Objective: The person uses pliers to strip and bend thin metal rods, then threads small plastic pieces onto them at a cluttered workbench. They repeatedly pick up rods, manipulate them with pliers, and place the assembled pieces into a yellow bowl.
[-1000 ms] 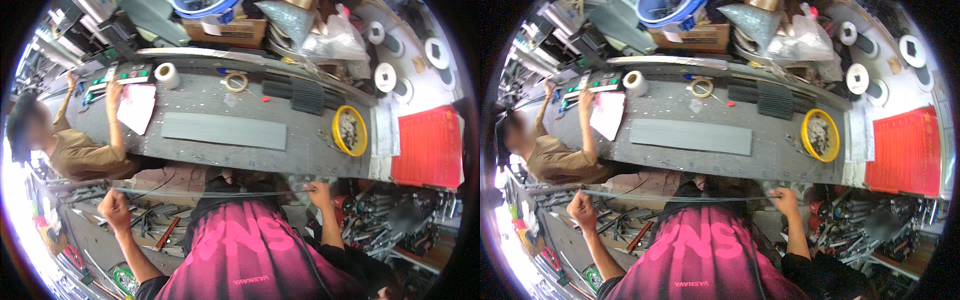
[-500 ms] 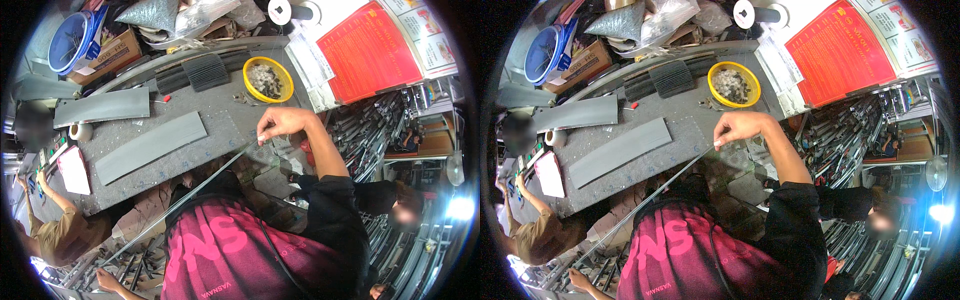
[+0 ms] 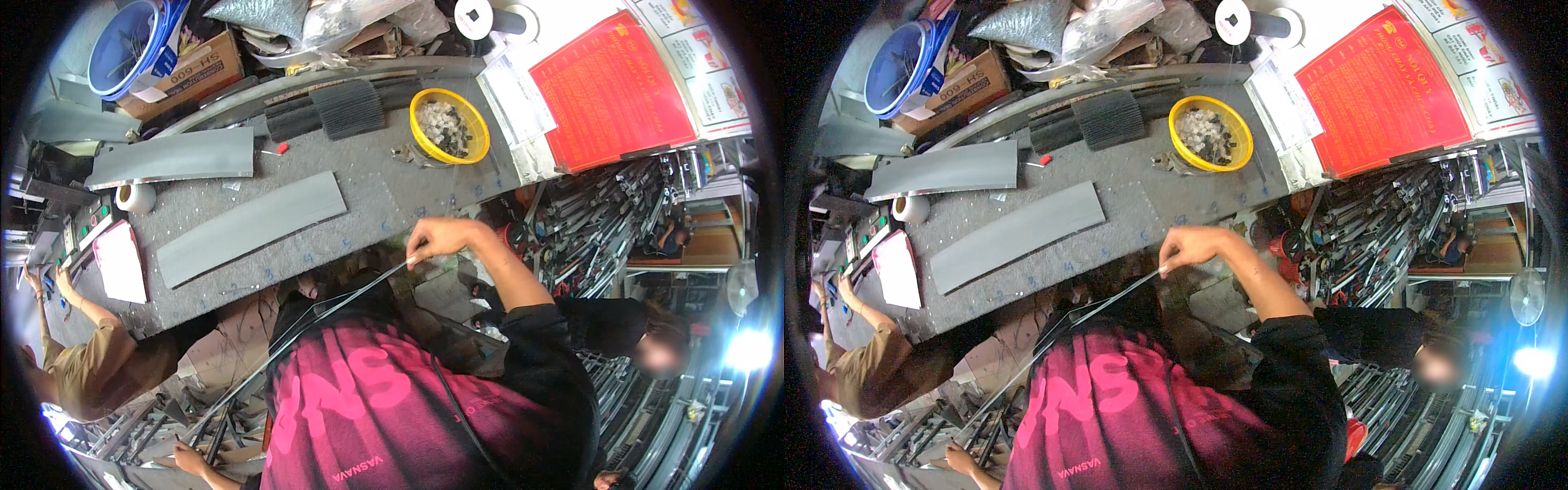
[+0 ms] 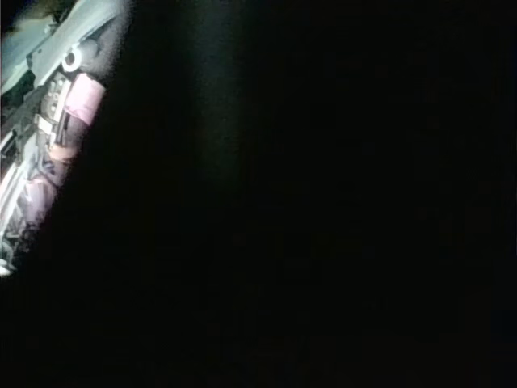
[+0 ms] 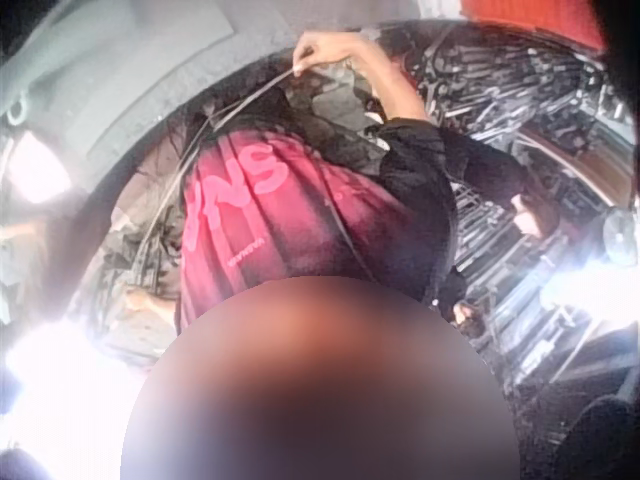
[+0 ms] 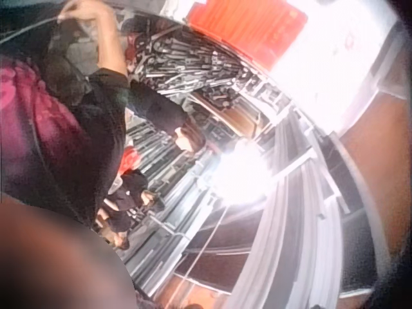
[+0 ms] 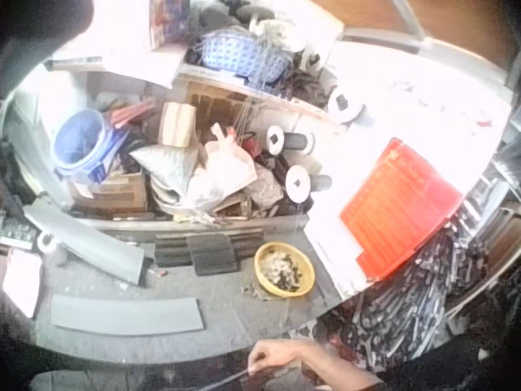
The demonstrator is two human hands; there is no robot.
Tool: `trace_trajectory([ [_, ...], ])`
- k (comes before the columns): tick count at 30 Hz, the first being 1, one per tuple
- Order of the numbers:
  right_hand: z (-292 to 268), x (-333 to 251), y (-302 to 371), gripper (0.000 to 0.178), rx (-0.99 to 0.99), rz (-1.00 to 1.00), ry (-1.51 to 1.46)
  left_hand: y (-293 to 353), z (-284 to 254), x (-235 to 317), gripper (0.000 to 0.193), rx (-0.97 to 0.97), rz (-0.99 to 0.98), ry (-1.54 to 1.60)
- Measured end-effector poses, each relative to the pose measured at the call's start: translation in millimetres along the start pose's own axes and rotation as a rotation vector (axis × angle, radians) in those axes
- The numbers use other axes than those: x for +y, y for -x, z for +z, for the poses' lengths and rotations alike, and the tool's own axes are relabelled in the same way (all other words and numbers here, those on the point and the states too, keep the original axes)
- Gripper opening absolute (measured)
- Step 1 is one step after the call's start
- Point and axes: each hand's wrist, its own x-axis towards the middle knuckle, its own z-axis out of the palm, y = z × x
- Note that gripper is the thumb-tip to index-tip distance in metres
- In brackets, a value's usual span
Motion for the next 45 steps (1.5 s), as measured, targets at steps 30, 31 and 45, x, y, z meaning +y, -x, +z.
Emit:
trace_trajectory([
  [30, -66.9, -204.1, 12.7, 0.015, 0.318, -0.341, 0.464, 60.8, -178.2, 419.6, 0.035, -0.82, 0.656, 1.411],
  [31, -66.3, -205.8, 8.9, 0.014, 0.317, -0.347, 0.494, 78.8, -212.4, 466.4, 0.038, -0.796, 0.757, 1.489],
  [45, -69.2, -136.6, 57.0, 0.019, 0.436, -0.245, 0.535, 188.6, -342.1, 683.0, 0.016, -1.117, 1.23, 1.292],
])
